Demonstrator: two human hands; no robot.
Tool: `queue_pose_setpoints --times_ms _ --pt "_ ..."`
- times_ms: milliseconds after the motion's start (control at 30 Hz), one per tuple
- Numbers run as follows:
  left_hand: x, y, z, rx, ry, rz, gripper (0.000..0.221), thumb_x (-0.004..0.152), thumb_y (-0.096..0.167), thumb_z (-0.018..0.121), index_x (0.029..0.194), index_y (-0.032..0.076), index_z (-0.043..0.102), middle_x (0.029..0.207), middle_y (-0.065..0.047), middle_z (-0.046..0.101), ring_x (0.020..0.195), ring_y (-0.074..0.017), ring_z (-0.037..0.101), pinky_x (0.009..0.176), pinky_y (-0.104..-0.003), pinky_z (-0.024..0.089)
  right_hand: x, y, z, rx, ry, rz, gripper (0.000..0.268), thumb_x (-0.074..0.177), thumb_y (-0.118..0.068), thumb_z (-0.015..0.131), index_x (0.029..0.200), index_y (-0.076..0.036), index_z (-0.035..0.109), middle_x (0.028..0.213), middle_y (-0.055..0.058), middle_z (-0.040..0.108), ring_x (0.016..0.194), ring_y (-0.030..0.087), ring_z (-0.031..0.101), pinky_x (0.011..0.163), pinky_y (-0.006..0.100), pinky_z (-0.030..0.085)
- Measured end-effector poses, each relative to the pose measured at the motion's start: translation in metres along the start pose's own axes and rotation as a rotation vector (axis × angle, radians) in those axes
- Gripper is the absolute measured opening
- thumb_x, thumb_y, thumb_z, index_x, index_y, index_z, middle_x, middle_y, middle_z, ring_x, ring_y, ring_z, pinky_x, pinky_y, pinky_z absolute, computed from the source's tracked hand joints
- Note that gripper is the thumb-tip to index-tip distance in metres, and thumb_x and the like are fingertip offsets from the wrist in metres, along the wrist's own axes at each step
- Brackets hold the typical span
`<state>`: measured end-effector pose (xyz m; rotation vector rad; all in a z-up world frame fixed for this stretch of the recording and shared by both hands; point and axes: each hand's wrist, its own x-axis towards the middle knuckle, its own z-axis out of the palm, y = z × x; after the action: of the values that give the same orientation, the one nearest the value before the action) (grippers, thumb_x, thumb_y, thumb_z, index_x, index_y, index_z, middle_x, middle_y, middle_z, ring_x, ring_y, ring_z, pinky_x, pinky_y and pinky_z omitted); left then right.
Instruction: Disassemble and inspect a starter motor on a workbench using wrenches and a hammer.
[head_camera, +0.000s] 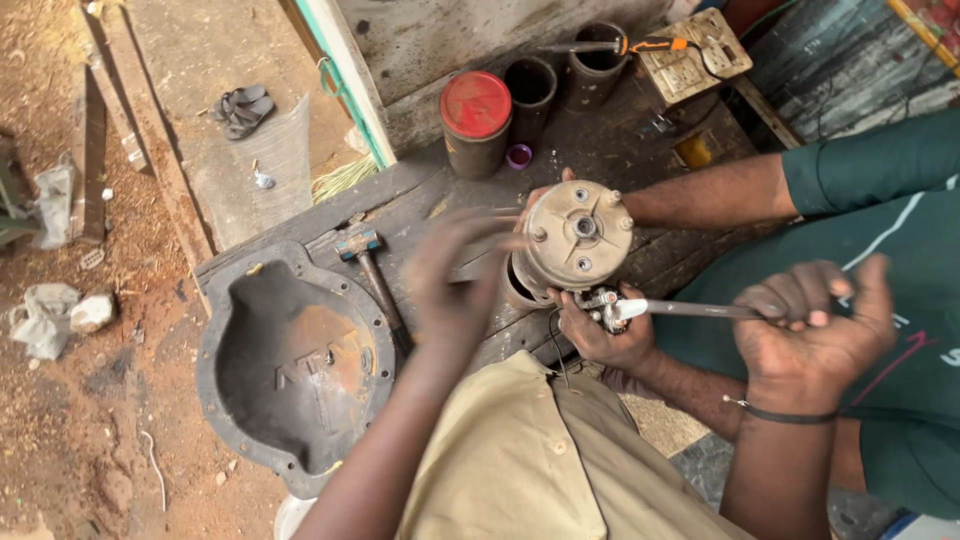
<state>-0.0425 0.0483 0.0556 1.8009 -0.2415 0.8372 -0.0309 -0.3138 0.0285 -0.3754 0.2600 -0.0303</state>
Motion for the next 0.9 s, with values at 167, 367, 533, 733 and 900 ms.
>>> queue_pose_setpoints --times_ms 167,367,533,733,900 --pt "-0.069 -0.074 -0.074 0.204 0.211 -0.388 0.020 0.091 0.005 0.079 0.109 0.003 0.072 0.105 -0.005 0.077 0.097 -0.0129 0.075 0.090 -0.029 0.060 -0.007 -0.023 -0.030 -0.200 -0.226 -0.421 0.055 0.118 -0.045 0.046 0.074 -0.011 0.050 0.054 -0.001 0.038 0.045 0.009 0.032 0.053 0.025 0.034" --pt "-0.216 -0.145 -0.166 0.536 0.194 -0.873 0.021 0.084 0.010 0.080 0.105 0.007 0.078 0.093 -0.008 0.077 0.084 -0.0137 0.073 0.079 -0.028 0.056 -0.004 -0.021 -0.028 -0.231 -0.273 -0.631 0.054 0.120 -0.037 0.042 0.076 -0.008 0.049 0.054 0.001 0.039 0.049 0.011 0.033 0.057 0.028 0.033" --pt "-0.228 -0.149 -0.180 0.634 0.123 -0.863 0.027 0.082 0.010 0.082 0.108 0.007 0.077 0.099 -0.009 0.076 0.089 -0.0168 0.073 0.080 -0.030 0.056 -0.001 0.006 0.013 -0.323 -0.237 -0.679 0.050 0.121 -0.031 0.044 0.077 -0.008 0.050 0.055 0.002 0.040 0.046 0.011 0.032 0.055 0.028 0.032" --pt "-0.121 -0.097 -0.111 0.481 0.127 -0.706 0.021 0.093 0.020 0.078 0.112 0.012 0.077 0.106 -0.004 0.077 0.088 -0.0134 0.070 0.072 -0.028 0.053 -0.008 0.030 0.028 -0.384 -0.180 -0.796 0.048 0.119 -0.029 0.049 0.075 -0.009 0.046 0.055 0.002 0.038 0.045 0.011 0.031 0.052 0.029 0.031" --pt "-0.041 -0.045 -0.032 0.096 0.028 -0.596 0.021 0.097 0.021 0.074 0.113 0.009 0.074 0.103 -0.004 0.077 0.087 -0.0131 0.067 0.075 -0.027 0.051 -0.025 0.040 0.027 -0.455 -0.170 -0.862 0.053 0.119 -0.038 0.048 0.075 -0.010 0.043 0.058 0.001 0.038 0.047 0.012 0.032 0.054 0.029 0.032"
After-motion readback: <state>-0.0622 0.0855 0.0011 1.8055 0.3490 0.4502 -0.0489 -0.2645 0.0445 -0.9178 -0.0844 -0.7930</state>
